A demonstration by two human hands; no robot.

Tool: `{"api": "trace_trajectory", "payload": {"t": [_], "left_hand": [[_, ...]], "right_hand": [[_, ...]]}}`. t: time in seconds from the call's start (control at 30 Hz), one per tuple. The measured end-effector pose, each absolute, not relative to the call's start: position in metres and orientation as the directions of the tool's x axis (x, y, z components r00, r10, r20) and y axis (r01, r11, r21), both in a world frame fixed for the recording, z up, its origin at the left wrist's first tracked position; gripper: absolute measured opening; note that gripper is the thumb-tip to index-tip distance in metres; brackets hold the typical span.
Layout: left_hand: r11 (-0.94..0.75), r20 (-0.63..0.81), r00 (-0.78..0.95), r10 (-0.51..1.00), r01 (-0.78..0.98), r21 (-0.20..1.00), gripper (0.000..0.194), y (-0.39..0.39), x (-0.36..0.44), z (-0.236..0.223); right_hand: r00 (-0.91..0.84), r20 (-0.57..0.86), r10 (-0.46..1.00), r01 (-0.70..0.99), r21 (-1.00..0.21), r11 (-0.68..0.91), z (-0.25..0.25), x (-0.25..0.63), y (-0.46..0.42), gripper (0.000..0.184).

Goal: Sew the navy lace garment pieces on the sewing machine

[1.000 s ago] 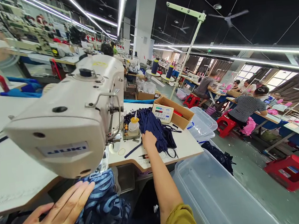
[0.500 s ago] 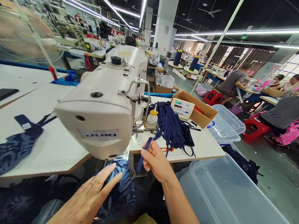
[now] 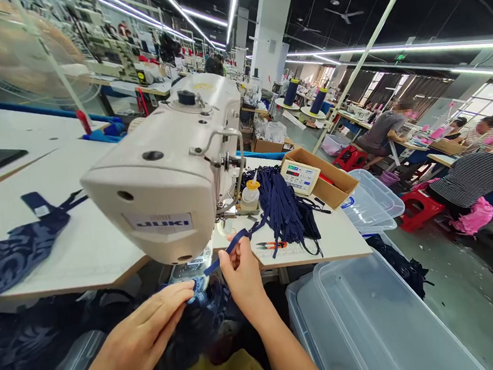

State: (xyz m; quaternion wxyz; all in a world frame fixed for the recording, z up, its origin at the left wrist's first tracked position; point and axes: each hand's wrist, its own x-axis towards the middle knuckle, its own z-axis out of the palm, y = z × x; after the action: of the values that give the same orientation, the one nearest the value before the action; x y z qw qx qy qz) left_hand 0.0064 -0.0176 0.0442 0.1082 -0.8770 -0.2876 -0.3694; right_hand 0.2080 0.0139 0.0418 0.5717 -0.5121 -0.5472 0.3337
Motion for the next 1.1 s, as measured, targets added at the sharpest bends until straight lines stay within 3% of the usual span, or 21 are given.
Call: {"api": "trace_trajectory", "payload": {"t": [0.2,0.33,0.47,0.83,1.03,1.1], "left_hand": [[-0.811,0.671,0.645,0.366,0.575,-0.111,0.04,-0.019,0.008,0.039],[-0.817,0.693,0.614,0.378,0.573,-0.062,0.039,-0.02,0.01,0.044],[-0.842,0.694,0.645,0.32,0.529,-0.103,0.038,-0.017,0.008,0.041],[-0.815,0.713,0.613,0.339,0.57,-0.102,0.041,-0.019,0.01,0.034],[-0.776,0.609,0.704,0.366,0.592,-0.218,0.042,-0.019,0.008,0.046],[-0.784,0.637,0.675,0.372,0.596,-0.175,0.042,-0.017,0.009,0.047]], "right_hand": [[0.026,0.205,0.978,-0.076,-0.975,0.207,0.04,0.196,0.012,0.027],[0.027,0.176,0.984,-0.179,-0.968,0.178,0.039,0.186,0.012,0.025],[0.113,0.169,0.979,-0.172,-0.967,0.187,0.036,0.179,0.01,0.021],[0.049,0.161,0.986,-0.108,-0.98,0.165,0.042,0.185,0.011,0.019],[0.049,0.156,0.987,-0.058,-0.986,0.159,0.047,0.186,0.011,0.021],[0.048,0.134,0.99,-0.038,-0.99,0.136,0.049,0.186,0.008,0.022]]}}
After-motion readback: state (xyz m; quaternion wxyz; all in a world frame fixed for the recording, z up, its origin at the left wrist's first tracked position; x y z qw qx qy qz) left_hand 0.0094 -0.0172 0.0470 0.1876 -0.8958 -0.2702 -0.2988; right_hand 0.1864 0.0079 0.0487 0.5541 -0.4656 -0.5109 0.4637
